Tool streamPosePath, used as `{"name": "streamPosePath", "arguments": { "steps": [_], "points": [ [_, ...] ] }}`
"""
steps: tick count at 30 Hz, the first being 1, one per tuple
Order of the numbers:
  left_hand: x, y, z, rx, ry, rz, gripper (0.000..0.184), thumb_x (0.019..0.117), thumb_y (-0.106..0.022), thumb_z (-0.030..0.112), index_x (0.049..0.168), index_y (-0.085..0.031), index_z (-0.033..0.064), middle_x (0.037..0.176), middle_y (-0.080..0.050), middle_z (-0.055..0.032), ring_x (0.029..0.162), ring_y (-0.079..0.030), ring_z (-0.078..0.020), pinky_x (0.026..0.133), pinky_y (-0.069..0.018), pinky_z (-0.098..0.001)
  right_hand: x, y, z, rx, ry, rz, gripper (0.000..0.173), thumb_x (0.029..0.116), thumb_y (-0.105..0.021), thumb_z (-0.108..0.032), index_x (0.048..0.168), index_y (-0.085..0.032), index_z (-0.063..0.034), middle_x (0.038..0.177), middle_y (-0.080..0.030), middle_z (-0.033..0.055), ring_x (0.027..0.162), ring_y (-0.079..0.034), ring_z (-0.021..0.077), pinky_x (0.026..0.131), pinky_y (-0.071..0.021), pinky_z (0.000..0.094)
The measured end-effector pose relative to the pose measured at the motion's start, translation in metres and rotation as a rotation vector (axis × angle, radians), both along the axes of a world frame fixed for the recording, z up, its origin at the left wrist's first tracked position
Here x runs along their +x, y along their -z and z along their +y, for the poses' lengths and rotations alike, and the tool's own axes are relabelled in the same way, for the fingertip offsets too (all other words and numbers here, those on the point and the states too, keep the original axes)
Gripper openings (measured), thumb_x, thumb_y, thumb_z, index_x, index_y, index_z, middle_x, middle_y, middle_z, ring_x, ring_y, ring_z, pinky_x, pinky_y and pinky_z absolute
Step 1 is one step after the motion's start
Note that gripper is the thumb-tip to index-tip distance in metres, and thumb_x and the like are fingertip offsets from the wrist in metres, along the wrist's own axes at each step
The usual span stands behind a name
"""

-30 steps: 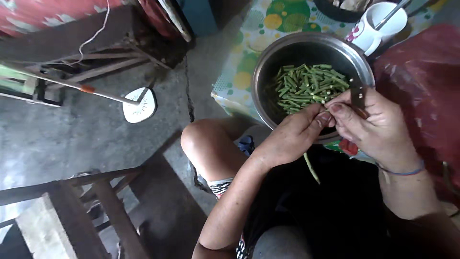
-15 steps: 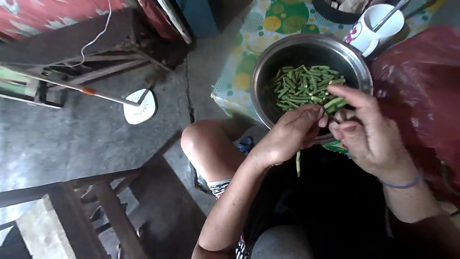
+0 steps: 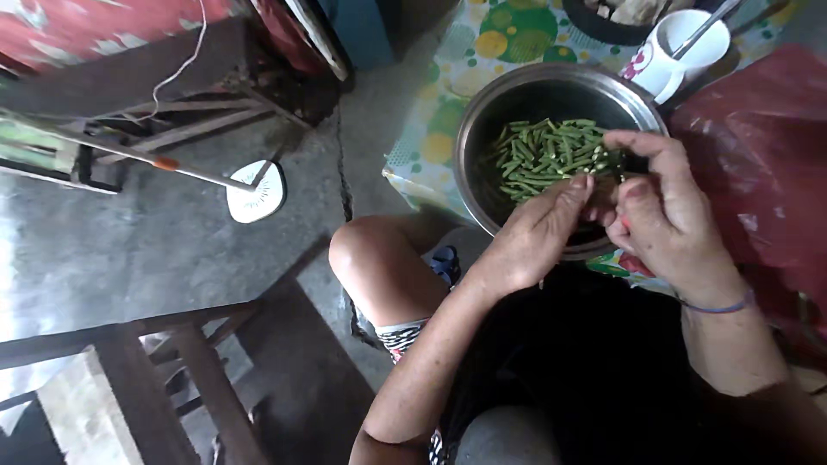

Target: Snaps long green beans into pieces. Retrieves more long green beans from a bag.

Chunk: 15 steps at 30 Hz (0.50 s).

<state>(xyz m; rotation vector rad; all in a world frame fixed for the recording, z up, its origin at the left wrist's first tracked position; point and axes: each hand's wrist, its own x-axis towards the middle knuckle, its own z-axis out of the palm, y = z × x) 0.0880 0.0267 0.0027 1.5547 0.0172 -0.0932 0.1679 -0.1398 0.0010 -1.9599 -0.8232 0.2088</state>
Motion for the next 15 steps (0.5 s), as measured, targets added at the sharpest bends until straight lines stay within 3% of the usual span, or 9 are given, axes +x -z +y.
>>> {"name": "streamPosePath", "arguments": {
  "steps": [3, 5, 6, 9, 11, 13, 15],
  "points": [
    [0.007, -0.002, 0.002, -0.024, 0.005, 0.008, 0.057, 0.1129, -0.016, 0.035, 0.112, -0.064, 0.0041, 0.075, -0.053, 0.0016, 0.06, -0.046, -0.0029, 0.054, -0.0401, -0.018, -0.004, -0.001, 0.007, 0.031, 0.03, -0.106, 0.02, 0.1018, -0.061, -0.024, 0.11, -0.059, -0.0067, 0.083, -0.059, -0.0074, 0.061, -0.048, -0.0086, 0.055, -0.0429, 0.0095],
    [0.012, -0.003, 0.002, -0.044, 0.018, 0.002, 0.058, 0.1124, -0.013, 0.037, 0.101, -0.06, 0.0059, 0.07, -0.049, 0.0018, 0.057, -0.045, -0.0038, 0.051, -0.0392, -0.0183, -0.001, -0.004, 0.008, 0.034, 0.068, -0.094, 0.013, 0.101, -0.063, -0.021, 0.104, -0.059, -0.0088, 0.081, -0.058, -0.01, 0.059, -0.048, -0.0099, 0.055, -0.0433, 0.0084],
    [0.013, -0.003, 0.005, -0.056, 0.032, 0.008, 0.058, 0.1122, -0.012, 0.039, 0.099, -0.058, 0.0058, 0.068, -0.049, 0.0012, 0.055, -0.046, -0.0051, 0.05, -0.041, -0.019, 0.002, -0.005, 0.007, 0.051, 0.083, -0.059, 0.013, 0.1012, -0.063, -0.023, 0.106, -0.06, -0.0105, 0.08, -0.059, -0.011, 0.057, -0.048, -0.0089, 0.052, -0.0433, 0.0094],
    [0.008, -0.002, 0.014, -0.045, 0.064, 0.097, 0.045, 0.113, -0.027, 0.029, 0.115, -0.061, 0.0003, 0.072, -0.055, -0.0009, 0.059, -0.055, -0.0068, 0.057, -0.0506, -0.0214, 0.018, -0.008, 0.0, 0.117, 0.133, 0.046, 0.011, 0.1019, -0.063, -0.024, 0.108, -0.06, -0.0153, 0.076, -0.056, -0.0117, 0.049, -0.044, -0.0048, 0.044, -0.0404, 0.0122],
    [0.004, 0.001, 0.015, -0.002, 0.059, 0.111, 0.034, 0.1117, -0.032, 0.02, 0.111, -0.06, -0.0001, 0.067, -0.052, 0.001, 0.057, -0.054, -0.0052, 0.058, -0.0503, -0.0205, 0.026, -0.01, -0.003, 0.076, 0.157, 0.024, 0.014, 0.1016, -0.063, -0.028, 0.109, -0.061, -0.0162, 0.075, -0.055, -0.0112, 0.048, -0.043, -0.0048, 0.043, -0.0388, 0.012],
    [0.0, 0.002, 0.012, 0.052, -0.002, 0.13, 0.033, 0.1119, -0.033, 0.019, 0.109, -0.06, 0.0005, 0.065, -0.049, 0.0013, 0.054, -0.051, -0.0051, 0.053, -0.0475, -0.0199, 0.027, -0.011, -0.004, -0.058, 0.166, -0.096, 0.034, 0.1031, -0.059, -0.039, 0.124, -0.057, -0.0123, 0.081, -0.055, -0.0049, 0.055, -0.046, -0.0002, 0.049, -0.0412, 0.0179],
    [-0.001, 0.001, 0.01, 0.095, -0.054, 0.144, 0.033, 0.1124, -0.033, 0.021, 0.108, -0.06, 0.0016, 0.064, -0.049, 0.0006, 0.053, -0.05, -0.0058, 0.052, -0.0465, -0.0202, 0.018, -0.013, -0.003, -0.149, 0.149, -0.231, 0.052, 0.1069, -0.046, -0.045, 0.142, -0.047, -0.006, 0.085, -0.056, 0.0032, 0.06, -0.051, 0.0082, 0.053, -0.0464, 0.0279]
  ]
}}
